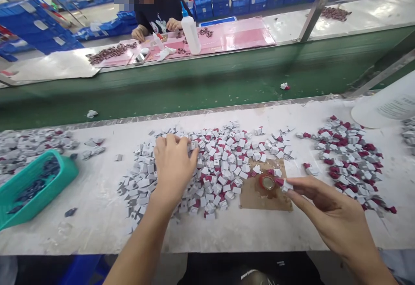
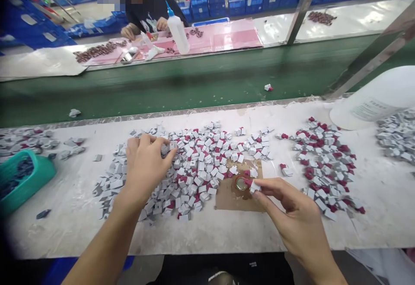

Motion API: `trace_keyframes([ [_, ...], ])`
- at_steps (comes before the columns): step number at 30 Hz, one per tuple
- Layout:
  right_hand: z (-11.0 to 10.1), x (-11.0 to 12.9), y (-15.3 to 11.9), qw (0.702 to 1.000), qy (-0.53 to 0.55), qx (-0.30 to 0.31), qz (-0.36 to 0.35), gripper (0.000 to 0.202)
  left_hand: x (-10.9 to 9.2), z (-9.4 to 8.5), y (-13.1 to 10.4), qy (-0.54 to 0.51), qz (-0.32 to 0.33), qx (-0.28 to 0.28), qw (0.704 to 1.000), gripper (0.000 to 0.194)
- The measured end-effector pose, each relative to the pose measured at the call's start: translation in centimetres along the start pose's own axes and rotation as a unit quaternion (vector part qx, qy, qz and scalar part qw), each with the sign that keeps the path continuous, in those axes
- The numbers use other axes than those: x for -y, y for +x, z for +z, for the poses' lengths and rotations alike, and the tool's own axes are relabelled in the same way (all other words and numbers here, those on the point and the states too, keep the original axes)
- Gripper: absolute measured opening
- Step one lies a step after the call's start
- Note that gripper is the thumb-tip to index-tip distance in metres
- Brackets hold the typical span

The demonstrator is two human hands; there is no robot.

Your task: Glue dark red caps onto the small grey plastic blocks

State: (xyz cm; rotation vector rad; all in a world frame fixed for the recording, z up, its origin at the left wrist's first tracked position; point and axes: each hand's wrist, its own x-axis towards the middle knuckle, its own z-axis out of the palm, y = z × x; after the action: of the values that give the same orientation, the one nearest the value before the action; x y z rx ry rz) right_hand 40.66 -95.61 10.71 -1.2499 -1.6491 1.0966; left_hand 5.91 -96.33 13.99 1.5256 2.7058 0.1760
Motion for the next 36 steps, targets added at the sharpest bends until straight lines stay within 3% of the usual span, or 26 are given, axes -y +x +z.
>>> trace_keyframes([
  [5, 0.4, 0.5, -0.3, 1.000, -0.005, -0.018, 0.007, 0.016, 0.1, 0.1, 0.3, -0.051, 0.001, 0.003, 0.999, 0.024],
  [8, 0.6, 0.6, -0.4, 0.999, -0.028, -0.023, 0.004, 0.018, 0.2, -0.6, -0.6, -0.194, 0.005, 0.014, 0.981, 0.031],
  [11, 0.7, 0.3, -0.6, 0.999, -0.039, -0.022, 0.009, 0.021, 0.0, -0.5, -2.2, -0.418, -0.017, 0.044, 0.907, 0.033],
  [14, 0.7, -0.1, -0.8, 0.999, -0.026, -0.025, 0.029, 0.021, -0.7, 0.4, -4.0, -0.529, -0.034, 0.120, 0.839, 0.033],
  [18, 0.9, -0.5, -0.9, 0.998, 0.011, -0.034, 0.056, 0.019, -1.9, 1.2, -6.1, -0.557, -0.046, 0.219, 0.799, 0.038],
  [21, 1.0, -0.7, -0.9, 0.996, 0.033, -0.036, 0.078, 0.016, -2.9, 1.1, -7.0, -0.578, -0.055, 0.262, 0.771, 0.037],
  [25, 0.9, -0.5, -0.8, 0.992, 0.058, -0.029, 0.110, 0.012, -4.2, 1.1, -7.7, -0.610, -0.052, 0.269, 0.744, 0.027],
  [32, 0.5, -0.8, -0.5, 0.965, 0.183, -0.004, 0.188, 0.018, -5.3, 1.8, -8.7, -0.610, -0.029, 0.284, 0.739, 0.021],
  [36, 0.4, -1.2, -0.4, 0.960, 0.209, 0.000, 0.187, 0.017, -5.6, 2.3, -9.1, -0.616, -0.022, 0.288, 0.733, 0.017],
])
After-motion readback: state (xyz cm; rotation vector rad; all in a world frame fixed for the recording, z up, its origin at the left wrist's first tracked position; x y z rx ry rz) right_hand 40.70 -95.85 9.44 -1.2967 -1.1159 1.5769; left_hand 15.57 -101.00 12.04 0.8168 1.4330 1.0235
